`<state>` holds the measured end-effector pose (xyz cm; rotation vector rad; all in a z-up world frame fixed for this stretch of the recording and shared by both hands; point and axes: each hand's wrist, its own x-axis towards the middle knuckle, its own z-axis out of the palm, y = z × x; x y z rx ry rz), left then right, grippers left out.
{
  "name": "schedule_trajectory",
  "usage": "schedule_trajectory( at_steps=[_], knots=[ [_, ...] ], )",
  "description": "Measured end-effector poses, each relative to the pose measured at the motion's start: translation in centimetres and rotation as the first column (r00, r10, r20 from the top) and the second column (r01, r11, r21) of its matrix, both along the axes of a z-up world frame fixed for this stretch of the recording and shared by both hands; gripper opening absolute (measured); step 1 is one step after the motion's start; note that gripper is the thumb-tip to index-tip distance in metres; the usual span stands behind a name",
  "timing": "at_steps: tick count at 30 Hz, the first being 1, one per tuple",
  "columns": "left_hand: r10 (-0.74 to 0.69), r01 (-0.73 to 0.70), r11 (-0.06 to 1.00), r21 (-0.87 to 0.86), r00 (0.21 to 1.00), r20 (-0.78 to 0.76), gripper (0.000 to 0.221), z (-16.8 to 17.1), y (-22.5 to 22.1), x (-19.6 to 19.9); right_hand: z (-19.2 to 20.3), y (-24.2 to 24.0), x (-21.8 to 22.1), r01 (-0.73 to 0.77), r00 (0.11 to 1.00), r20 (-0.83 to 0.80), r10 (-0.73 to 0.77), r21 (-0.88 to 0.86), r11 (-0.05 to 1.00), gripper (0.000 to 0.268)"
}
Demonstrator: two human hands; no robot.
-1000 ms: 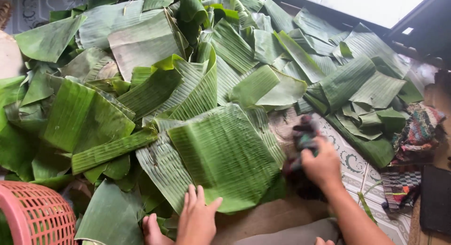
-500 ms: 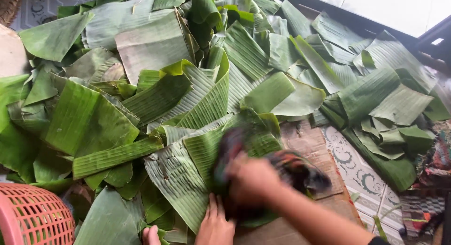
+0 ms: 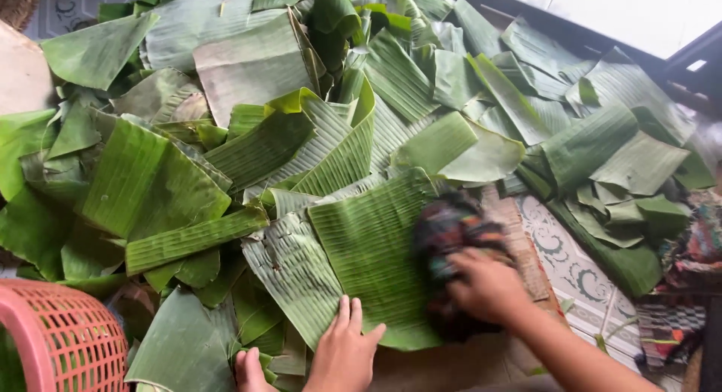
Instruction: A person sitting on the floor cleans banana leaves by wiping them individually with a cloth and stacking them.
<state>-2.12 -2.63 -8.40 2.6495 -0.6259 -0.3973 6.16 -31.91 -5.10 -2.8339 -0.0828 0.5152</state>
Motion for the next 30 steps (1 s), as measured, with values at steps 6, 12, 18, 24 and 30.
schedule_trajectory(
  at_steps=[6, 12, 18, 24, 30],
  knots=[
    [0.395, -0.499, 0.804, -0.322, 0.855, -0.337, 0.038, 6.6, 2.3, 1.9, 5.0, -4.7, -2.2, 0.615, 0.715, -0.19, -0.673, 0.628, 0.476, 0.029],
    [0.844, -0.608, 0.017, -0.794, 0.434, -0.315, 0.021, 9.9, 17.5, -2.5, 2.2, -13.1, -7.1, 0.052, 0.597, 0.802, 0.03, -0.076, 0.996, 0.053],
    [0.868, -0.846, 0.474, -0.246, 0.4, 0.294, 0.038, -13.4, 11.3, -9.1, 2.9, -8.1, -7.8, 0.324, 0.942, 0.158, -0.296, -0.192, 0.927, 0.085],
    [0.888, -0.867, 0.427, -0.258, 0.347, 0.302, 0.036, -4.8, 8.0, -7.1, -0.1, -3.0, -4.5, 0.408, 0.89, -0.117, -0.441, -0.231, 0.883, 0.134],
    [0.859, -0.859, -0.339, -0.384, -0.115, -0.5, 0.047, 6.0, 5.1, -4.2, -2.5, -4.2, -3.7, 0.401, 0.914, 0.012, -0.406, -0.188, 0.897, 0.093]
  ],
)
